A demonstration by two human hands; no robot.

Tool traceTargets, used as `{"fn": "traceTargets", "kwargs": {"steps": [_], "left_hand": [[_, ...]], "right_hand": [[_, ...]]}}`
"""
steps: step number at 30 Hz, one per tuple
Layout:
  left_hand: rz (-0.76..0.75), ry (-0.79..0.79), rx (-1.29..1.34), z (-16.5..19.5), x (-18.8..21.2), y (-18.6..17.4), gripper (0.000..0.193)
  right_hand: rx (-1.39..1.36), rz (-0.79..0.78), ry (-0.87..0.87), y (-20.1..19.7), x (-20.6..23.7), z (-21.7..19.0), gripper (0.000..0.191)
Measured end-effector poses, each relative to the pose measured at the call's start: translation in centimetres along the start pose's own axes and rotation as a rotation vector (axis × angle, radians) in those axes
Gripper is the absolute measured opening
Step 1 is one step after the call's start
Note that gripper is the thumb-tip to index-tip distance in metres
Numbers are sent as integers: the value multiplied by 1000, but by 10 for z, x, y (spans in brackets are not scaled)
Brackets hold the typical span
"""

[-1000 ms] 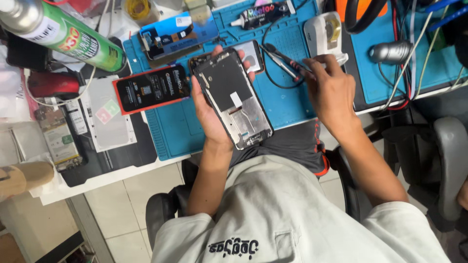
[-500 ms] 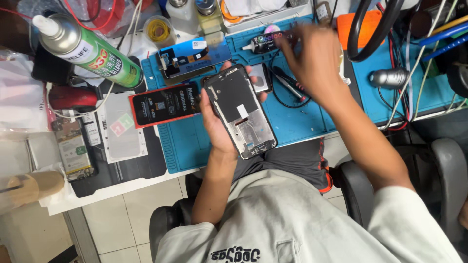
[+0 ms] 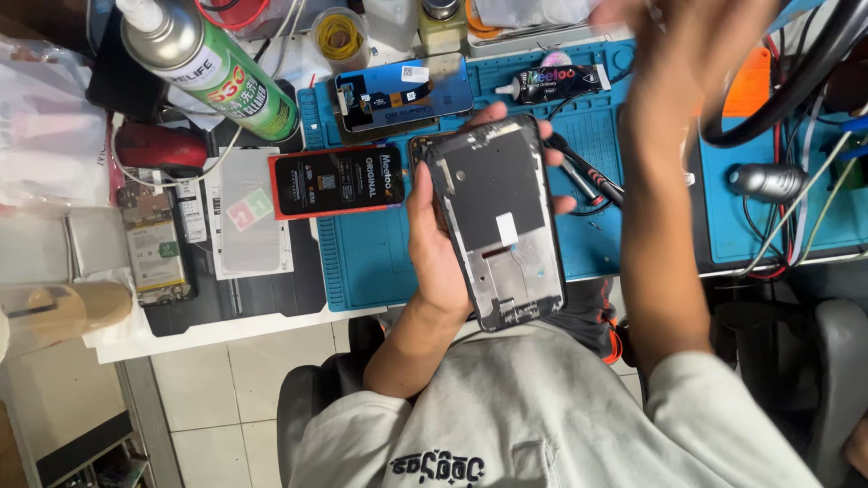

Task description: The person holds a phone mid-frame and squeezes adhesive from a tube along its edge, working around the frame. They then press and align the frame, set it down, and later use a small tool to work along the phone's edge on the mat.

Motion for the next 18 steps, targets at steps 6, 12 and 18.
{"fn": "traceTargets", "kwargs": {"steps": [6,12,18], "left_hand": [[-4,-84,-84,-21,-6,11,68],[-56,-100,-264,-37,-9,17,75],[-92,-48,-547,-36,-6,21,68]], "right_hand": [[-402,-44,152,-99,101,-12,34],[-222,-2,-56,-103,146,-27,29],[-96,6,-126,-101,154,-37,28]]}}
Point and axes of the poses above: each hand's wrist, its own x-axis away from the middle knuckle, its own y-axis out of the palm, z = x × y, the point moved 7 cm from there along -x, towards the middle knuckle, and after that the axes turned 1 degree about x, right-handed, at the moved point
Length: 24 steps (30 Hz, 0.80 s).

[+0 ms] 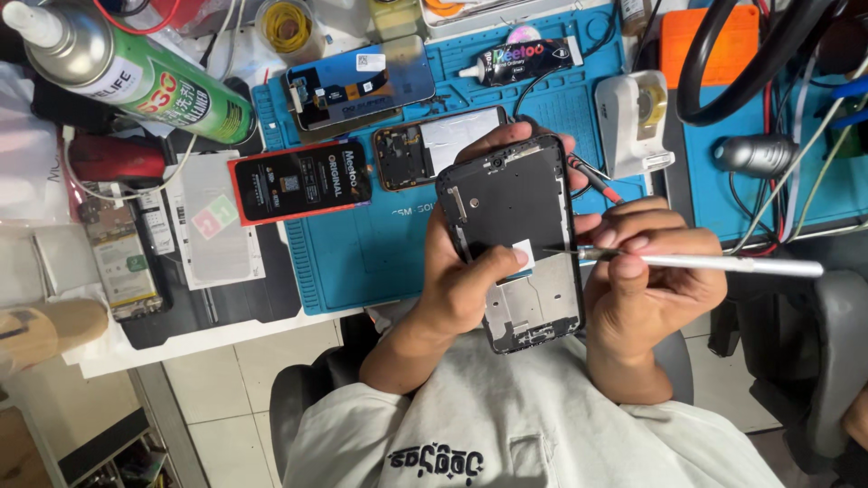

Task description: The person holds a phone mid-frame and squeezes adhesive from a tube along its edge, working around the frame. They then press and align the frame, set it down, and later use a small tool to work along the phone's edge on the mat.

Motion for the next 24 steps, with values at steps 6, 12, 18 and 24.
{"fn": "traceTargets", "kwargs": {"steps": [6,12,18,24], "left_hand": [[29,3,-29,0,3,3,64],[17,21,-20,0,2,5,66],[0,35,26,-2,2,5,70],[-8,32,-1,-3,1,4,72]], "right_hand": [[23,-9,34,-1,4,-1,27],[51,-4,65,1,2,-4,24],[81,-1,58,-1,3,-2,20],[72,-1,63,0,2,-1,21]]}}
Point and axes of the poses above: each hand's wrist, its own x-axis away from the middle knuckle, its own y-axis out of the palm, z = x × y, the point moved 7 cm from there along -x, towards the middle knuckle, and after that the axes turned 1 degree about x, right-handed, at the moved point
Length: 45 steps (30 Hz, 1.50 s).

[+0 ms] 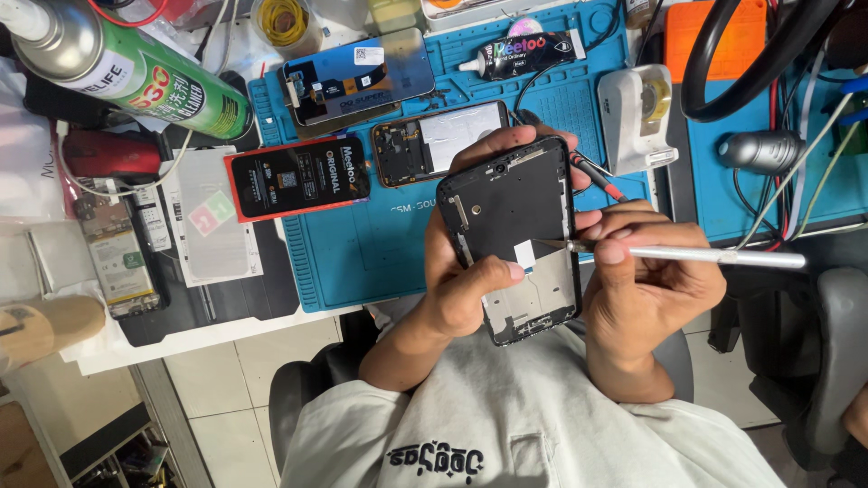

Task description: The person holds a phone mid-frame and squeezes adhesive from a tube along its edge, working around the frame. They then press and align the frame, set it down, and later use a small tool to work along the phone's edge on the mat.

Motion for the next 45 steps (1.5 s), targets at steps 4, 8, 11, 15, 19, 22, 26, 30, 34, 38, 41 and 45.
{"fn": "traceTargets", "kwargs": {"steps": [4,8,11,15,19,22,26,30,34,38,41,45], "left_hand": [[-8,3,-2,0,0,1,72],[-4,-2,-3,-2,1,0,72],[-5,0,-4,-4,-1,-3,72],[-9,8,4,-5,-1,-6,71],[4,-2,20,-4,-1,-6,72],[0,-2,22,-3,-1,-5,72],[-16,0,45,-2,0,-5,71],[-61,17,22,-1,0,-8,68],[-66,3,36,-2,1,-10,68],[-76,9,47,-1,4,-9,68],[-71,9,33,-1,4,-10,68],[-67,22,19,-1,4,-11,69]], "right_hand": [[-8,8,8,-2,2,0,22],[-4,3,6,-5,2,3,22],[-4,2,9,-5,2,6,21],[-14,-1,12,-4,4,9,21],[-26,5,13,-4,3,9,21],[-35,-10,9,-2,3,7,21],[-47,-18,6,-1,2,4,22],[-50,-24,1,0,2,2,24],[-22,-25,-18,1,4,1,25],[34,-21,-57,2,6,-1,27],[56,-6,-60,2,8,0,26],[58,0,-40,2,8,1,24]]}}
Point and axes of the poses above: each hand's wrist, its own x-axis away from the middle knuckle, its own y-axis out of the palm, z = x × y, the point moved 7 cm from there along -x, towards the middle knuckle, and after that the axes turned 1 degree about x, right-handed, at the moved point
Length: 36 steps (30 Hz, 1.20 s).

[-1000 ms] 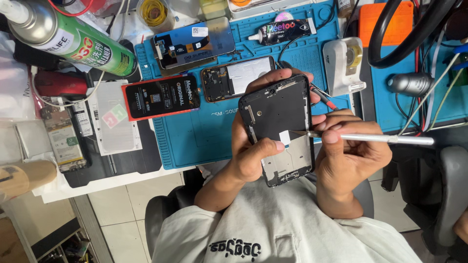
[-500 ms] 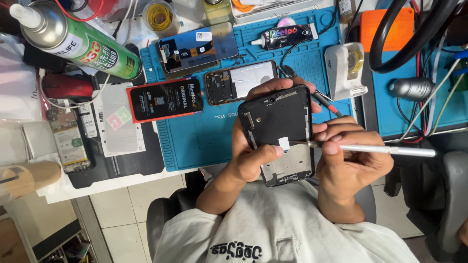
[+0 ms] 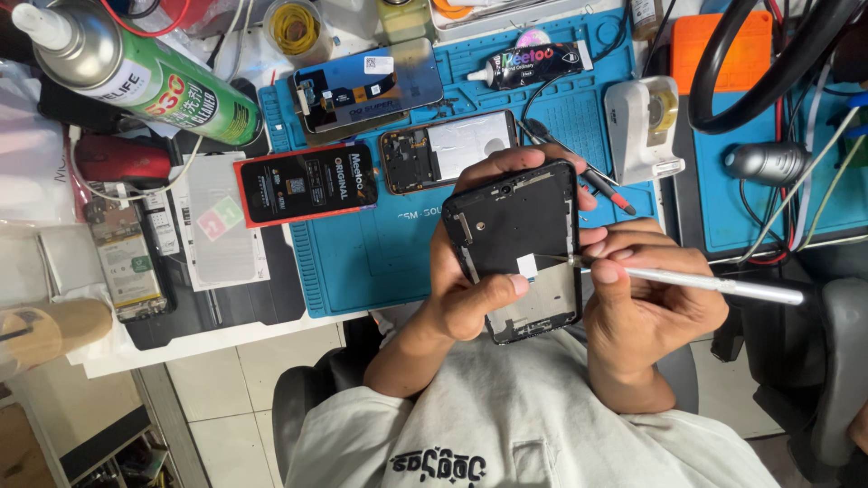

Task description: The person holds a phone mid-frame and squeezes adhesive from a tube along its edge, working around the frame. They then press and align the frame, set it down, and later use a small tool to work along the phone's edge on the mat.

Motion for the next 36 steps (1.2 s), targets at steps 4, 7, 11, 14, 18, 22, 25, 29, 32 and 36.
{"fn": "traceTargets", "kwargs": {"steps": [4,7,11,14,18,22,25,29,32,36], "left_hand": [[9,21,-21,0,0,-1,68],[14,15,-12,0,0,-2,68],[-1,26,-18,1,-1,-1,68],[35,-10,-22,0,-3,-4,72],[16,17,-62,3,-6,-3,71],[32,12,-79,4,-7,-5,75],[44,0,-77,2,-8,-7,75],[23,21,-104,3,-7,-7,75],[23,19,-102,2,-6,-8,75],[-4,17,-42,3,-5,-7,70]], "right_hand": [[-33,-5,44,1,-1,2,24],[-62,-23,48,2,-3,3,24],[-40,-8,23,2,-1,3,24],[-45,14,40,0,0,6,24],[-89,11,50,0,1,9,25],[-85,19,44,0,1,11,25],[-87,22,37,0,1,11,25],[-87,20,45,-1,1,11,24],[-85,12,49,0,1,12,24],[-92,9,46,2,1,11,24]]}}
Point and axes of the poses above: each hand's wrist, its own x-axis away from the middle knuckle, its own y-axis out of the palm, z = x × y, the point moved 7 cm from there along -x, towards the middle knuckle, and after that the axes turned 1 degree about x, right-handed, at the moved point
